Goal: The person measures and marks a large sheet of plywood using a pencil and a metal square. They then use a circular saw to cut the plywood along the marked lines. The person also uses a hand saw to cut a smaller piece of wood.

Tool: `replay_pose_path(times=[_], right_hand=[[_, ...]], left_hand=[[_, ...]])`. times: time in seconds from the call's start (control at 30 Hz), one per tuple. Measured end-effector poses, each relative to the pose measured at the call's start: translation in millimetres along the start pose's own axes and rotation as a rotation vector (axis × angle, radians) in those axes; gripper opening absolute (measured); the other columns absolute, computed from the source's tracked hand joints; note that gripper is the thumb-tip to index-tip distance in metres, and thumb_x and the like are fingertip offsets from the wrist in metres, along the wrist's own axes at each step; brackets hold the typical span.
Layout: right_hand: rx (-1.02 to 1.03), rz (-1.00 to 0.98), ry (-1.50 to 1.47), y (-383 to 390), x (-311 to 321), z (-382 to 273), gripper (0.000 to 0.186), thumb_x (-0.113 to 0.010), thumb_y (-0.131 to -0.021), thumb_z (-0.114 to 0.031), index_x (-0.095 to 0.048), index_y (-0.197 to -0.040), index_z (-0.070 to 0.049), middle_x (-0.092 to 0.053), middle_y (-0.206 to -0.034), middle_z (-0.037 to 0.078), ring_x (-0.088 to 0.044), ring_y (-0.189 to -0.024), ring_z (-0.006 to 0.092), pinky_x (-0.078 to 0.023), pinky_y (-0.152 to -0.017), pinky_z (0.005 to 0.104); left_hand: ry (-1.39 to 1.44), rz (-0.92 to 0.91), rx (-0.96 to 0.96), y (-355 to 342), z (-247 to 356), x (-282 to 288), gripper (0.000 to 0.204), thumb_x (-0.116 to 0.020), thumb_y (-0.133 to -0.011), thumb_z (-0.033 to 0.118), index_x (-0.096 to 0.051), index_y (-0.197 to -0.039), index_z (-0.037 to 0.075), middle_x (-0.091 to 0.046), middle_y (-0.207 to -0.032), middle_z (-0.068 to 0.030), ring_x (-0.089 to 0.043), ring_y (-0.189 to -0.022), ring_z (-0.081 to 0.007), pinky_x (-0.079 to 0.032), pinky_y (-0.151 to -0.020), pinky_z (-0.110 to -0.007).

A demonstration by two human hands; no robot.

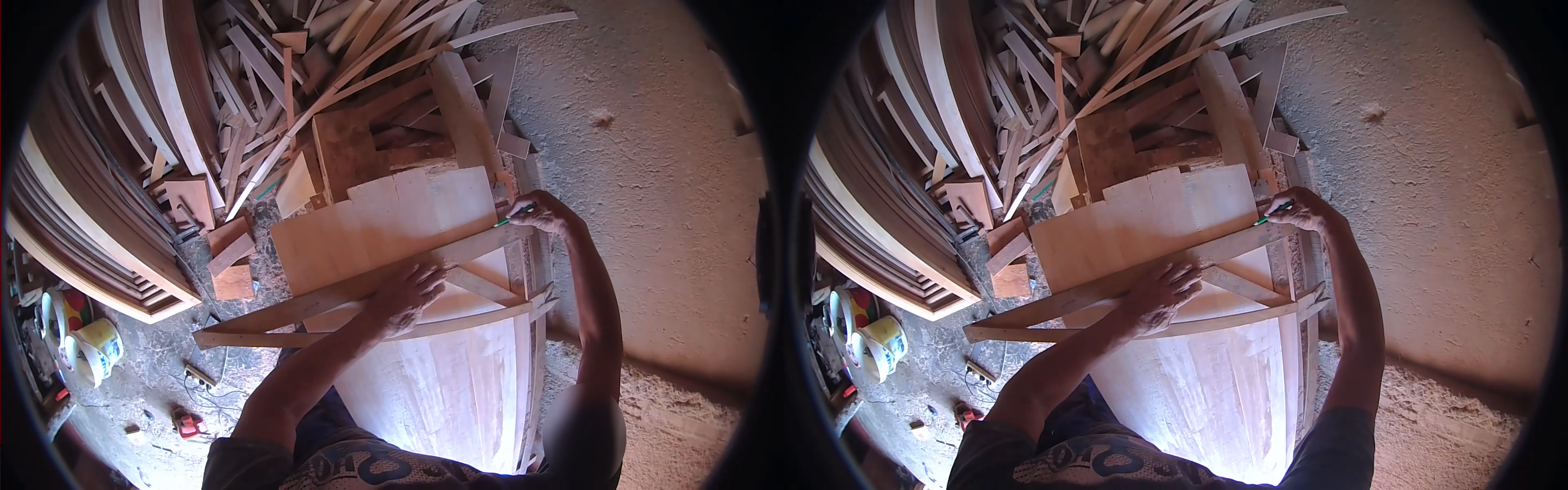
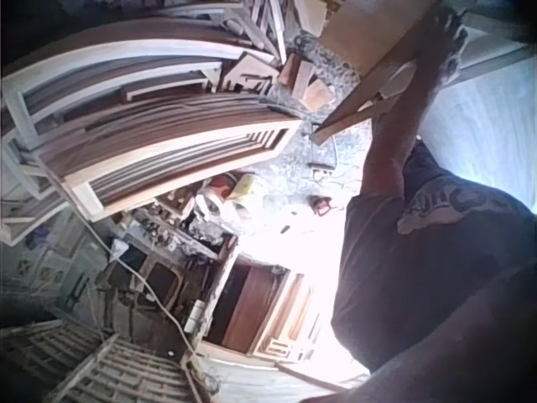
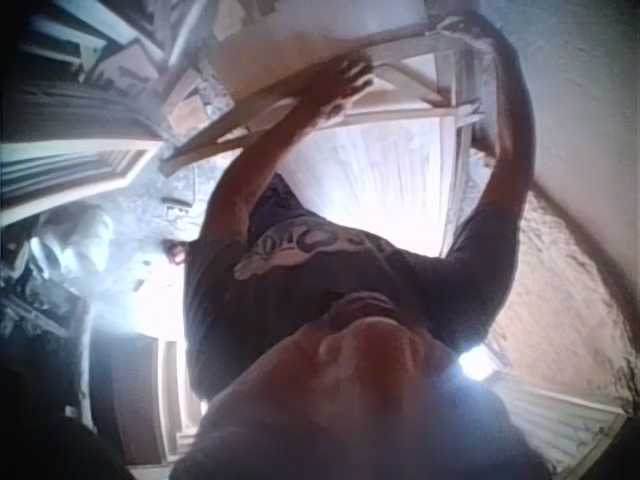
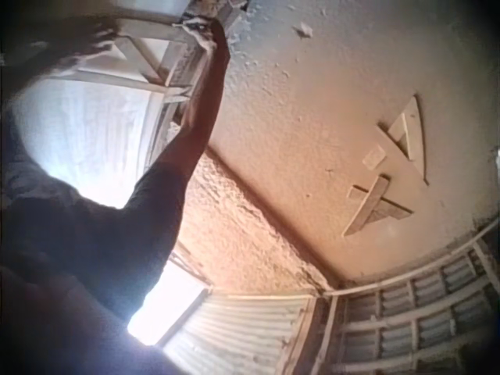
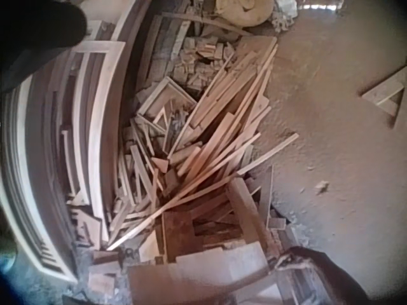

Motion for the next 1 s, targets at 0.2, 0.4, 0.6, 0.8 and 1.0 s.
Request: replay_pose_path(times=[0.2, 0.4, 0.6, 0.8, 1.0], right_hand=[[-0.057, 0.027, 0.123, 2, 6, 7, 0.017, -0.083, -0.081, -0.011, -0.077, -0.097, -0.008, -0.076, -0.097, 0.008, -0.070, -0.090, 0.0176, -0.056, -0.084, 0.0320], [-0.088, 0.097, 0.041, 6, 1, -2, 0.016, -0.076, -0.090, -0.018, -0.074, -0.101, -0.006, -0.074, -0.094, 0.008, -0.070, -0.091, 0.0173, -0.056, -0.081, 0.0336], [-0.259, 0.760, -0.189, 34, -39, 60, 0.041, -0.059, -0.099, -0.044, -0.069, -0.106, -0.005, -0.072, -0.095, 0.016, -0.070, -0.093, 0.0299, -0.054, -0.082, 0.0438], [-0.524, 0.652, 0.183, 73, -126, 99, 0.075, -0.066, -0.083, -0.067, -0.066, -0.120, -0.002, -0.069, -0.117, 0.024, -0.065, -0.112, 0.0407, -0.051, -0.094, 0.0498], [-0.571, 0.629, 0.054, 81, -150, 124, 0.087, -0.069, -0.073, -0.076, -0.067, -0.122, -0.004, -0.069, -0.118, 0.024, -0.066, -0.113, 0.0383, -0.050, -0.097, 0.0480]], left_hand=[[-0.004, -0.004, 0.009, 0, -1, 3, 0.045, -0.059, -0.091, 0.020, -0.059, -0.136, 0.013, -0.048, -0.152, -0.0056, -0.039, -0.144, -0.0228, -0.024, -0.122, -0.044], [0.012, 0.008, 0.013, 1, -2, 3, 0.046, -0.059, -0.091, 0.018, -0.058, -0.136, 0.013, -0.048, -0.152, -0.0062, -0.040, -0.144, -0.0238, -0.024, -0.122, -0.044], [-0.047, -0.022, 0.001, 1, 1, 6, 0.047, -0.061, -0.090, 0.019, -0.058, -0.137, 0.013, -0.048, -0.152, -0.0068, -0.040, -0.143, -0.0245, -0.023, -0.122, -0.045], [-0.173, -0.062, -0.039, -3, 3, 4, 0.053, -0.065, -0.089, 0.032, -0.057, -0.138, 0.012, -0.045, -0.154, -0.0112, -0.039, -0.143, -0.0268, -0.024, -0.121, -0.048], [-0.218, -0.131, -0.085, 18, 45, 16, 0.048, -0.067, -0.089, 0.037, -0.059, -0.124, 0.006, -0.049, -0.145, -0.0173, -0.040, -0.142, -0.0295, -0.027, -0.117, -0.052]])
Point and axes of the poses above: each hand's wrist, its own y-axis away from the middle knuckle, its own x-axis out of the back of the hand, z = x × y, the point moved 3 cm from there along -y, towards the middle knuckle
